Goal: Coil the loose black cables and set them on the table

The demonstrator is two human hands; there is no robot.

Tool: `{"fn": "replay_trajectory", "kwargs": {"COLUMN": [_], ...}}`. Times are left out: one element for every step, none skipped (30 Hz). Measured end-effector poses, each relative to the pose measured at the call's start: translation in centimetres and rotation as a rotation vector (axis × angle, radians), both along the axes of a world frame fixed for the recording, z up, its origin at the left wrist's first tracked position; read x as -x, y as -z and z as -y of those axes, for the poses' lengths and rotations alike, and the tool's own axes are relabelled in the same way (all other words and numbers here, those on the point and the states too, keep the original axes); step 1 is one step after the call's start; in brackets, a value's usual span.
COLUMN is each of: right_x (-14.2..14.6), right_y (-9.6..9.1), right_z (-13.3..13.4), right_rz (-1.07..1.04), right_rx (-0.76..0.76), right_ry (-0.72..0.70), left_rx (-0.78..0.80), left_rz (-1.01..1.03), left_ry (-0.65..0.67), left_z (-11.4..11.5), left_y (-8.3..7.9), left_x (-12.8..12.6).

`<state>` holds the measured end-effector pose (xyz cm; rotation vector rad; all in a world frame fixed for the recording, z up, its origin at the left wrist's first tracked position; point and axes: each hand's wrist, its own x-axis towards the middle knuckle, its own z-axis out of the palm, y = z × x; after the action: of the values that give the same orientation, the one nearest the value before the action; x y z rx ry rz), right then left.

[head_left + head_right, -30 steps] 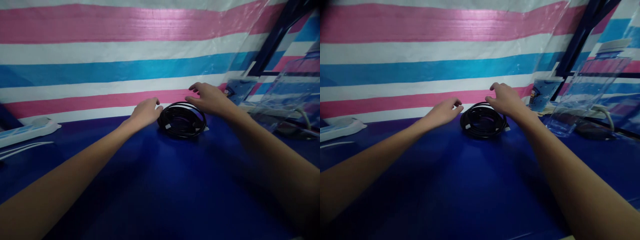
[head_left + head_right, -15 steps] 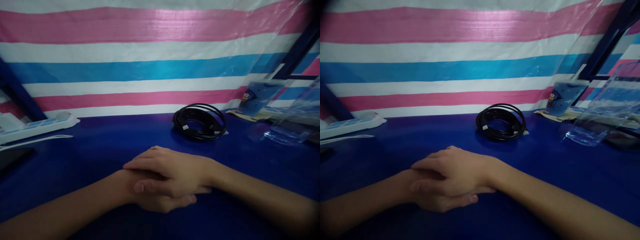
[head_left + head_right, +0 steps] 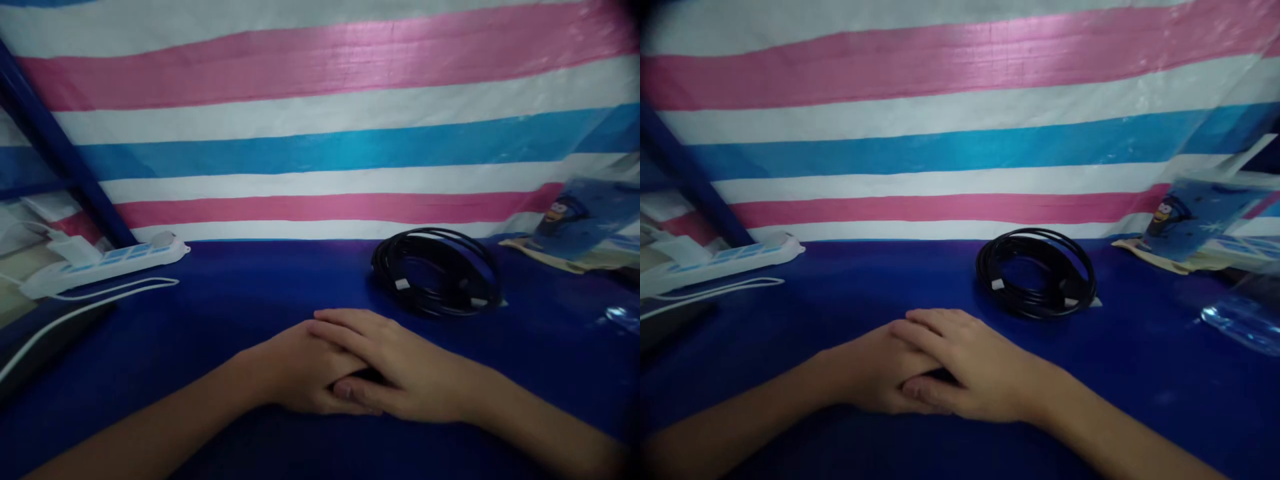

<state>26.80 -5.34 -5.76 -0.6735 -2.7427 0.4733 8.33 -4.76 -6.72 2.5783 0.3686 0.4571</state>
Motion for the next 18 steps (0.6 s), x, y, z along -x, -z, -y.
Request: {"fn": "replay_trajectory", "kwargs": {"right_x": [-0.1,-0.2,-0.2,-0.2,-0.2,-0.2,-0.1,0.0,0.0,0.1,0.2,0.3,0.4,0.5,0.6,0.6,0.7,0.7], "right_y": [-0.1,-0.2,-0.2,-0.2,-0.2,-0.2,-0.2,-0.2,-0.2,-0.2,-0.1,-0.1,0.0,0.0,0.1,0.2,0.2,0.2], "right_z": [-0.1,-0.2,-0.4,-0.5,-0.5,-0.6,-0.6,-0.6,-0.5,-0.5,-0.4,-0.3,-0.2,-0.2,-0.1,-0.1,0.0,0.0], "right_rz": [-0.019,-0.039,-0.056,-0.073,-0.084,-0.09,-0.091,-0.094,-0.095,-0.095,-0.093,-0.091,-0.088,-0.084,-0.08,-0.08,-0.08,-0.078], "right_rx": [0.033,0.065,0.093,0.111,0.12,0.122,0.121,0.117,0.113,0.108,0.105,0.103,0.105,0.107,0.108,0.108,0.105,0.102], "right_ry": [0.011,0.026,0.039,0.049,0.056,0.063,0.067,0.064,0.06,0.054,0.046,0.039,0.036,0.042,0.05,0.06,0.07,0.078], "left_rx": [-0.032,-0.056,-0.068,-0.064,-0.045,-0.005,0.06,0.145,0.238,0.324,0.39,0.43,0.441,0.435,0.421,0.407,0.398,0.392], "left_rz": [0.024,0.038,0.045,0.044,0.034,0.02,0.009,0.002,-0.003,-0.006,-0.008,-0.01,-0.017,-0.025,-0.03,-0.032,-0.031,-0.029], "left_ry": [-0.002,-0.01,-0.031,-0.059,-0.088,-0.114,-0.129,-0.13,-0.116,-0.095,-0.076,-0.063,-0.059,-0.063,-0.071,-0.08,-0.089,-0.097], "left_z": [-0.1,-0.2,-0.4,-0.5,-0.6,-0.8,-0.9,-1.0,-1.2,-1.4,-1.5,-1.7,-1.7,-1.8,-1.8,-1.8,-1.7,-1.6], "left_y": [0.1,0.2,0.3,0.3,0.2,0.1,0.0,-0.2,-0.3,-0.5,-0.6,-0.6,-0.7,-0.7,-0.7,-0.6,-0.6,-0.6], "left_x": [0.0,0.0,0.1,0.1,0.2,0.4,0.5,0.7,0.9,1.2,1.4,1.6,1.7,1.8,1.9,1.9,1.9,1.8]}}
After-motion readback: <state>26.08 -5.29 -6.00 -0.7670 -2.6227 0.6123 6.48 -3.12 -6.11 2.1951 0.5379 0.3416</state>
